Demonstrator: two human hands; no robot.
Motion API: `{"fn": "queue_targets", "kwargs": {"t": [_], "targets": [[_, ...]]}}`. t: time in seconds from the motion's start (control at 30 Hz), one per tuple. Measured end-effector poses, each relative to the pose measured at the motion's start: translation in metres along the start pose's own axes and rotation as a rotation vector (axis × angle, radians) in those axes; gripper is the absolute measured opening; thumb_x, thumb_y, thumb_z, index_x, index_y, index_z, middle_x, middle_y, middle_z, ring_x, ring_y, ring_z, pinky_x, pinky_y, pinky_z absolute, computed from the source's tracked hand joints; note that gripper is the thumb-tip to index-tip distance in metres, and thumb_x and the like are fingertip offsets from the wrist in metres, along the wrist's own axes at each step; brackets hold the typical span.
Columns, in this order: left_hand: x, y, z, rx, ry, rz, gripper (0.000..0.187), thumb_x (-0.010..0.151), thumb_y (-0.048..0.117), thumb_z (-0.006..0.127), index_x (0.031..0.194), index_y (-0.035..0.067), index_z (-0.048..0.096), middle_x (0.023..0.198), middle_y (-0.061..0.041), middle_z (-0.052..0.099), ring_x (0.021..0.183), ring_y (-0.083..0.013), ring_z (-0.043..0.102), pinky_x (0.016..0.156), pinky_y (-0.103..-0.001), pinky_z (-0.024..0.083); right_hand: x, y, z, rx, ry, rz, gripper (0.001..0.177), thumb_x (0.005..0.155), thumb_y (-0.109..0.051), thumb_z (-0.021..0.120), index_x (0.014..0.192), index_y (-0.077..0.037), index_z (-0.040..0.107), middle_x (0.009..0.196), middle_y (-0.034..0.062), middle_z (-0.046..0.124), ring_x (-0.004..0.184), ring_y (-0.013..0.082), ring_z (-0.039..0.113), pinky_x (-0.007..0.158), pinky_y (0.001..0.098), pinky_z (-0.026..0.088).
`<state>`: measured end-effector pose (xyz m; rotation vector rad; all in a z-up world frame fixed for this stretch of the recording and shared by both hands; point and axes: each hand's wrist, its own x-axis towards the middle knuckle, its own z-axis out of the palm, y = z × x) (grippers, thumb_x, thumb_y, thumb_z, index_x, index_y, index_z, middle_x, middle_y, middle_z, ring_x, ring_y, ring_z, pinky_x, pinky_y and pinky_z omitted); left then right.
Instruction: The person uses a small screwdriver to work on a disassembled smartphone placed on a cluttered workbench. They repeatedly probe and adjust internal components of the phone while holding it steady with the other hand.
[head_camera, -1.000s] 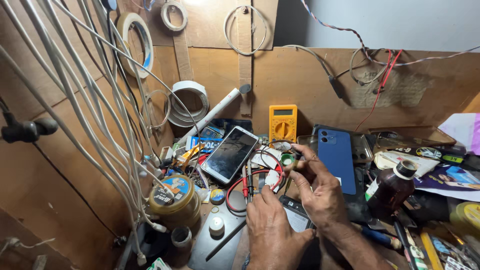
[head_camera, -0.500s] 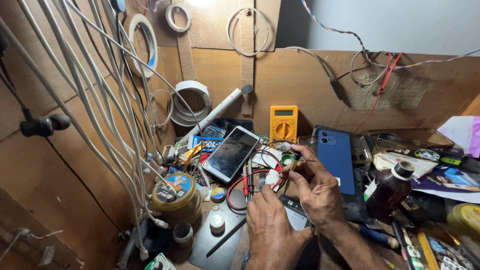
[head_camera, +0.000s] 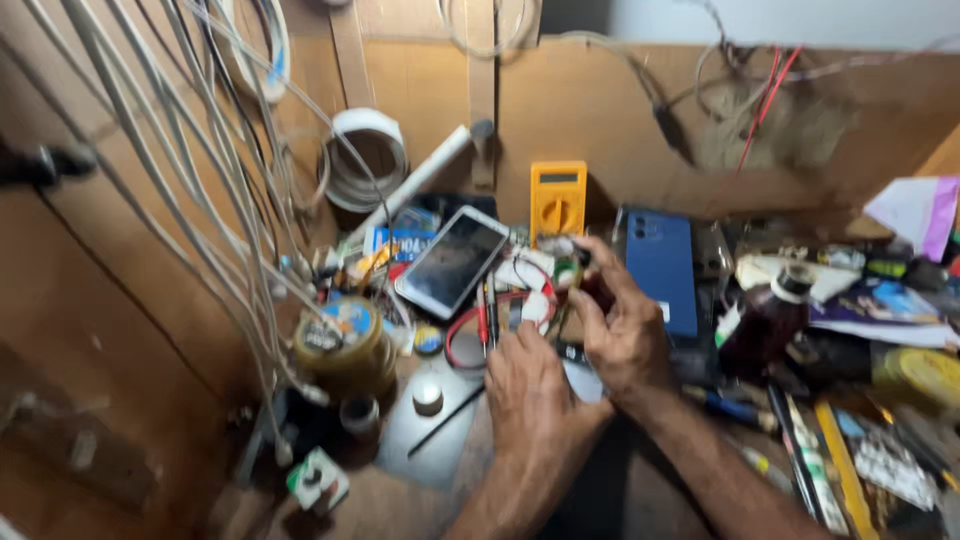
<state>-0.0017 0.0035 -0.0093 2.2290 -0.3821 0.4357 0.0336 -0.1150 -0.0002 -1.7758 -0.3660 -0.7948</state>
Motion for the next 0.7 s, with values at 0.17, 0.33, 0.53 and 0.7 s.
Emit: {"fn": "queue_targets", "kwargs": {"t": [0.17,0.33,0.53,0.7], "targets": [[-0.001,-0.008,0.012,0.104,0.051,0.019,0.071,0.056,0.042,0.090,0.099,-0.007,0.061,0.106,-0.025,0.059,0.103,-0.0413,0.056,0.088,-0.048,0.048,-0.001,0.000,-0.003,-0.300,0.030,-0.140,0.059,0.084,0.000,0.085,0.137,-0.007,0.062,0.094,0.0055,0.064,0.081,0.0100,0.060,0.074,0.0230,0.052],[-0.005,-0.008,0.011,0.155,-0.019,0.021,0.071,0.057,0.044,0.090,0.099,-0.007,0.063,0.107,-0.024,0.058,0.105,-0.0407,0.055,0.090,-0.048,0.048,-0.007,0.005,-0.004,-0.129,0.011,-0.082,0.051,0.095,0.004,0.077,0.141,-0.011,0.062,0.094,0.0007,0.067,0.086,0.0068,0.064,0.078,0.0225,0.054],[-0.005,-0.001,0.002,0.130,-0.024,-0.031,0.069,0.056,0.040,0.090,0.099,-0.007,0.064,0.110,-0.024,0.057,0.108,-0.0411,0.054,0.092,-0.049,0.049,-0.006,-0.004,-0.004,-0.056,-0.075,-0.041,0.058,0.091,0.003,0.077,0.143,-0.010,0.056,0.092,-0.0018,0.063,0.087,0.0052,0.064,0.081,0.0220,0.056],[-0.006,0.001,0.002,0.109,-0.014,-0.006,0.064,0.058,0.038,0.090,0.100,-0.005,0.065,0.114,-0.024,0.055,0.107,-0.0416,0.054,0.091,-0.049,0.049,-0.001,-0.008,-0.001,-0.189,0.059,-0.040,0.048,0.090,0.004,0.079,0.134,-0.009,0.067,0.090,-0.0006,0.064,0.081,0.0075,0.059,0.073,0.0242,0.052]]}}
